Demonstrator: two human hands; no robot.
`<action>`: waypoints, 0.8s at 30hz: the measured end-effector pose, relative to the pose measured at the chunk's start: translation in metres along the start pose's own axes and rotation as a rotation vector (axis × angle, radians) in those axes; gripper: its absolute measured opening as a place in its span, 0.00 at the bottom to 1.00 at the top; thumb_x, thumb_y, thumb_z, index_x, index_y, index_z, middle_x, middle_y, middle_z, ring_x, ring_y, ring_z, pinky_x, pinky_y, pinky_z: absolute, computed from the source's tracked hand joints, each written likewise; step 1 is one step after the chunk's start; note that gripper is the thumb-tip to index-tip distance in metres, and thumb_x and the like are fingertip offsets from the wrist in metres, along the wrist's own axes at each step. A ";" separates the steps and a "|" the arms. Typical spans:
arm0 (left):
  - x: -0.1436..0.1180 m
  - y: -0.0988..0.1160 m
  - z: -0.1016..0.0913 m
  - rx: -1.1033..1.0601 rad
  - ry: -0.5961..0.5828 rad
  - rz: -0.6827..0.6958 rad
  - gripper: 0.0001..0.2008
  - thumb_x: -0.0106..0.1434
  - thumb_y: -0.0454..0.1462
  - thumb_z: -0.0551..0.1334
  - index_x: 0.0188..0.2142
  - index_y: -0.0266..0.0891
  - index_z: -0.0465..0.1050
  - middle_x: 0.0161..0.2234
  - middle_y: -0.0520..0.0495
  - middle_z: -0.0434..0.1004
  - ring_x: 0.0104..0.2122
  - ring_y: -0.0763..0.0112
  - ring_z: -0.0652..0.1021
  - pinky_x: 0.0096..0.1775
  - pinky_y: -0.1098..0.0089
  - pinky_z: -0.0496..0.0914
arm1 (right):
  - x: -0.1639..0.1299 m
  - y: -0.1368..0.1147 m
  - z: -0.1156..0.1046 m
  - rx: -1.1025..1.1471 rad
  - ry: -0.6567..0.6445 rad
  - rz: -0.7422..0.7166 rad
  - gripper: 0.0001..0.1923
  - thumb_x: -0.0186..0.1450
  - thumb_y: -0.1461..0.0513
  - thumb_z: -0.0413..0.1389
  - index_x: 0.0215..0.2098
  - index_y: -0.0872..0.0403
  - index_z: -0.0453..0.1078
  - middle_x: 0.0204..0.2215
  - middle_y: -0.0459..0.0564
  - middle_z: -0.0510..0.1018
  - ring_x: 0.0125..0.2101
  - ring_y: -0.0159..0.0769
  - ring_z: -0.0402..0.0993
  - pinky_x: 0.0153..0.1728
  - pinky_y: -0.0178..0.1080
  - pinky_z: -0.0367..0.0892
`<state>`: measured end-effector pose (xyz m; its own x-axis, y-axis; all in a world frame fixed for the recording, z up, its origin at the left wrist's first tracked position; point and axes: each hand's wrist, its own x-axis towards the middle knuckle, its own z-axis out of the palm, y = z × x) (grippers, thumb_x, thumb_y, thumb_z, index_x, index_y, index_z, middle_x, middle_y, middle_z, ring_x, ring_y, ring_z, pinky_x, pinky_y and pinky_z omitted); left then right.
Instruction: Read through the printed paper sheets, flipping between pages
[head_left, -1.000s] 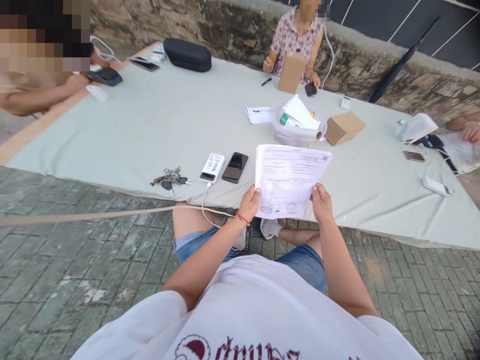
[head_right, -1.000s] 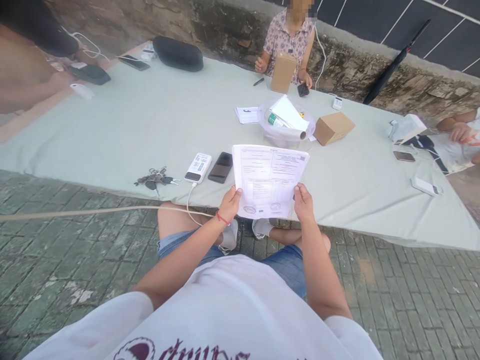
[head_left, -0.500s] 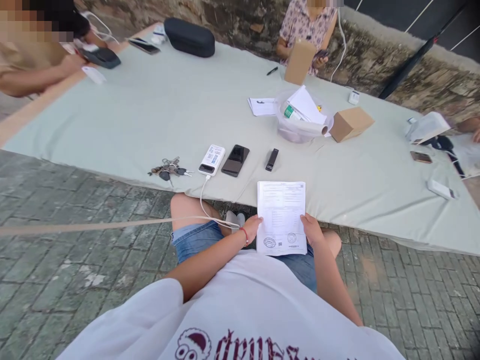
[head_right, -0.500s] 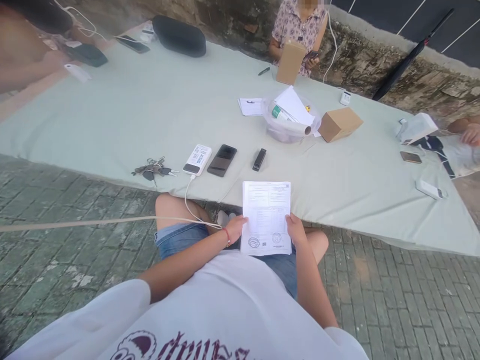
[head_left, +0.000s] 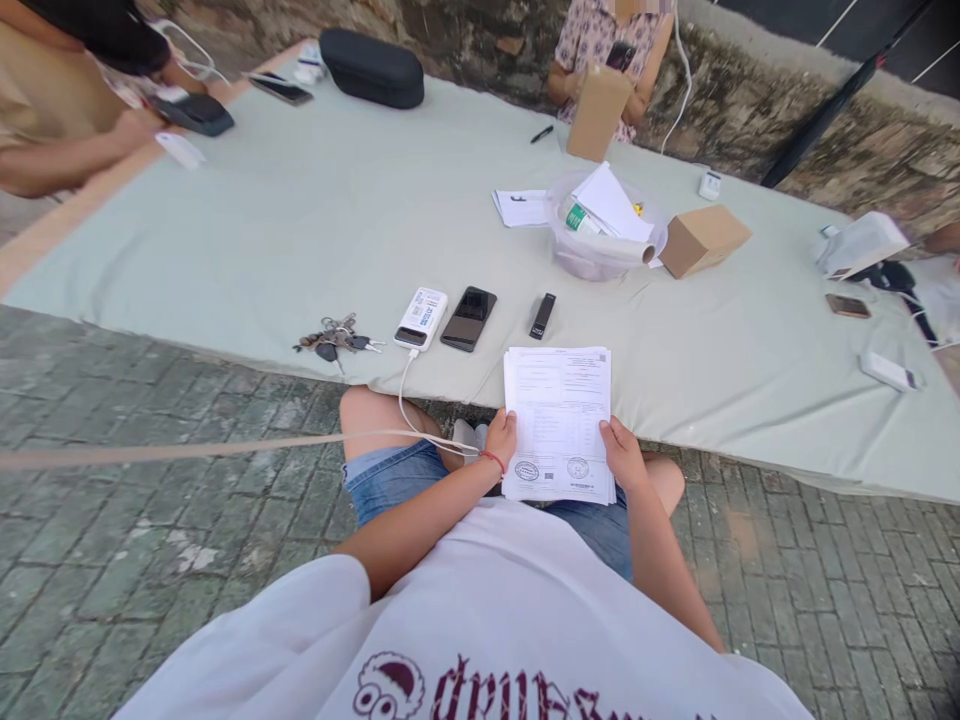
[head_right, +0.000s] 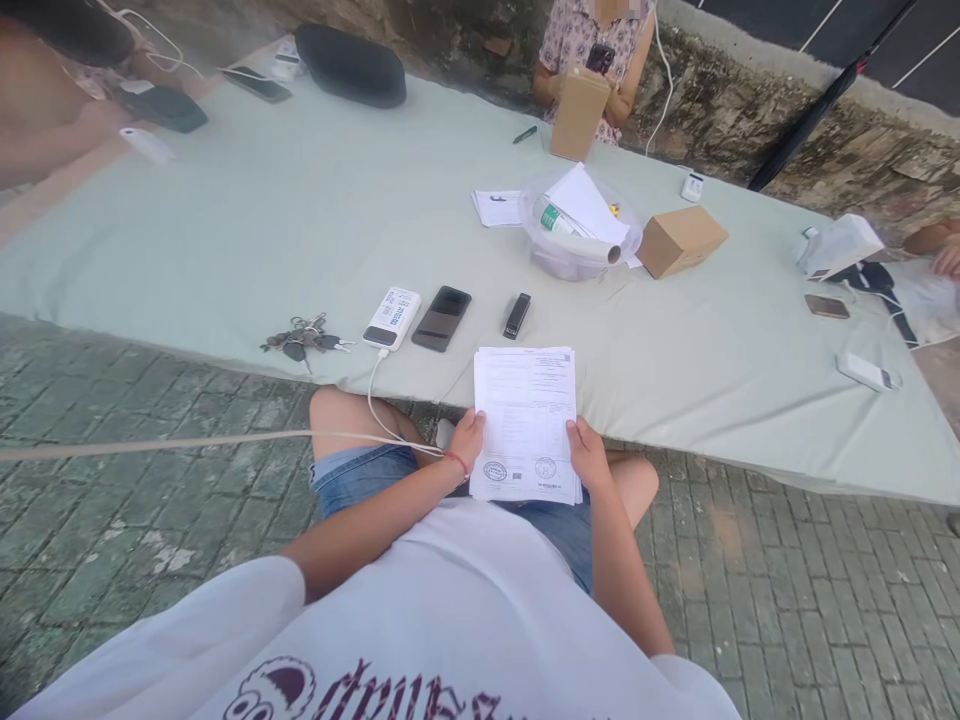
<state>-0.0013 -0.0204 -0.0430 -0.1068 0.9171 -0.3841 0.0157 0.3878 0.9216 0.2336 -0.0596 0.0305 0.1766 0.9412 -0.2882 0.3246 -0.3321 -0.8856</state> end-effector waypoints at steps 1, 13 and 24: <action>-0.001 0.000 0.000 -0.033 -0.025 0.002 0.16 0.66 0.51 0.59 0.35 0.41 0.71 0.37 0.44 0.81 0.42 0.56 0.79 0.51 0.53 0.72 | 0.000 0.000 0.000 -0.018 0.021 0.001 0.26 0.69 0.42 0.51 0.50 0.51 0.74 0.47 0.55 0.82 0.44 0.46 0.78 0.48 0.50 0.74; -0.012 0.016 0.002 -0.313 -0.267 -0.049 0.19 0.60 0.45 0.66 0.47 0.38 0.72 0.52 0.38 0.80 0.54 0.54 0.78 0.59 0.50 0.68 | -0.002 0.005 -0.020 -0.133 0.104 -0.017 0.20 0.68 0.42 0.51 0.38 0.48 0.71 0.37 0.49 0.80 0.37 0.46 0.75 0.40 0.47 0.71; 0.017 0.060 0.001 -0.200 -0.069 0.199 0.15 0.69 0.50 0.57 0.41 0.42 0.67 0.44 0.44 0.80 0.45 0.60 0.79 0.52 0.58 0.72 | -0.001 -0.005 -0.027 -0.044 0.017 -0.072 0.21 0.67 0.43 0.54 0.42 0.49 0.74 0.35 0.50 0.81 0.39 0.46 0.75 0.43 0.48 0.73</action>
<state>-0.0012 0.0186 0.0061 -0.0531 0.9802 -0.1908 -0.1671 0.1796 0.9694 0.2565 -0.0603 0.0453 0.1667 0.9616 -0.2182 0.3778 -0.2667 -0.8866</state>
